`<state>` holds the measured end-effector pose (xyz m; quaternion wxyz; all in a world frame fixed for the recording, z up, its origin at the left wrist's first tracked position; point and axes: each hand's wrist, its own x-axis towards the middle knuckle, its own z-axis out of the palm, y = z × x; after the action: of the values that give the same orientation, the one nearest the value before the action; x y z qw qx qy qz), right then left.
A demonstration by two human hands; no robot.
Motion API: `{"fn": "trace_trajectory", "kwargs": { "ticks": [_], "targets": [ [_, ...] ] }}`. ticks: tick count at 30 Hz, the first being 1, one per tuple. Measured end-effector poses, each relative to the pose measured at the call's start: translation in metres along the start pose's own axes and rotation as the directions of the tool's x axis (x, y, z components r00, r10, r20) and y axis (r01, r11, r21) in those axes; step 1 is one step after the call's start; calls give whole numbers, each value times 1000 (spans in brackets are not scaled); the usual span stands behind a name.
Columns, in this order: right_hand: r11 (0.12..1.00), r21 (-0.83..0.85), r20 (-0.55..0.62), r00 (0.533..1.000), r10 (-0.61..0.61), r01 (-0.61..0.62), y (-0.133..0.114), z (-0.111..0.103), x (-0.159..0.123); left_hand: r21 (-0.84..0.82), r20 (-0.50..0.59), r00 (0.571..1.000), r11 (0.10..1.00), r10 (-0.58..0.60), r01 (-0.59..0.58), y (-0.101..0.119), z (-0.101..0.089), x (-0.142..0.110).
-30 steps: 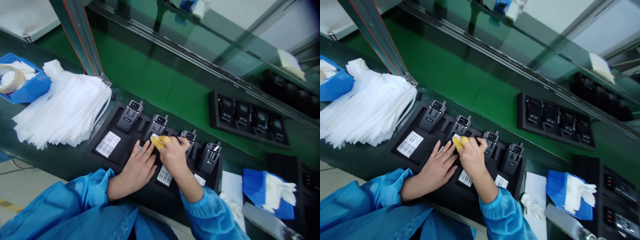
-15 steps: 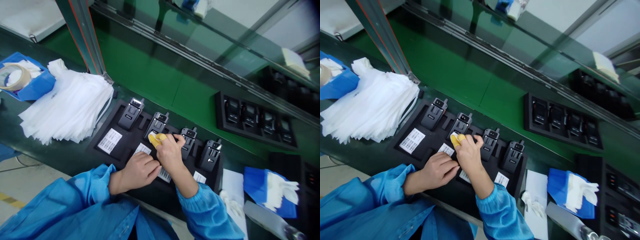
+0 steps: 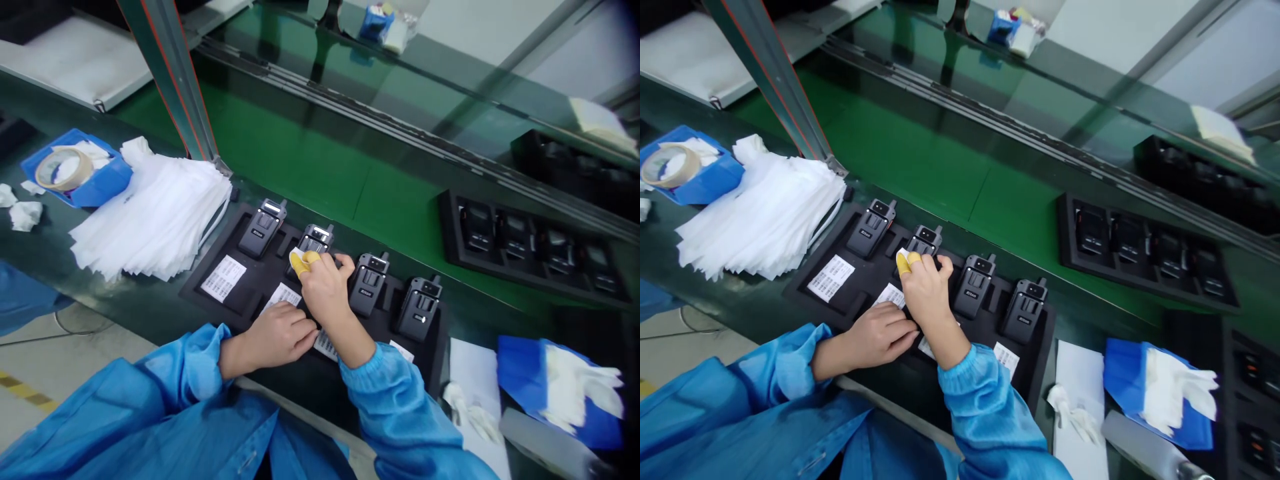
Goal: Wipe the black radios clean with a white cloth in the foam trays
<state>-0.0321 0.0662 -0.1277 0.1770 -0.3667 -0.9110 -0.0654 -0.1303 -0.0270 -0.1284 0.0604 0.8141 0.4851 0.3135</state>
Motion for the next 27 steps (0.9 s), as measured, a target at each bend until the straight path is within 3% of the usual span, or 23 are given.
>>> {"fn": "trace_trajectory", "kwargs": {
  "ticks": [6, 11, 13, 16, 19, 22, 25, 27],
  "targets": [
    [969, 190, 105, 978, -181, 159, 10, -13, -32, -44, -76, 984, 986, 159, -163, 2, -6, -3],
    [997, 72, 22, 999, 33, -34, 22, -6, -17, -78, -93, 978, 978, 188, -195, 3, -8, -5],
    [998, 23, 7, 998, 61, -61, 19, -2, -10, -78, -87, 978, 978, 189, -196, 3, -7, -5],
    [997, 64, 72, 996, -56, 51, 7, -3, -18, -77, -100, 977, 978, 187, -195, 1, -6, -7],
    [974, 171, 114, 979, -167, 146, 6, -18, -42, -94, -146, 972, 975, 185, -199, 1, -8, -7],
    [992, 121, -12, 999, 44, -42, 34, -39, -64, -147, -191, 965, 967, 179, -209, 9, -13, -1],
    [958, -14, -162, 946, 281, -287, 81, -55, -77, -204, -144, 973, 956, 181, -209, 26, -12, 13],
    [911, -95, -232, 899, 372, -401, 109, -59, -81, -211, -75, 985, 963, 158, -170, 38, -5, 24]
  ]
}}
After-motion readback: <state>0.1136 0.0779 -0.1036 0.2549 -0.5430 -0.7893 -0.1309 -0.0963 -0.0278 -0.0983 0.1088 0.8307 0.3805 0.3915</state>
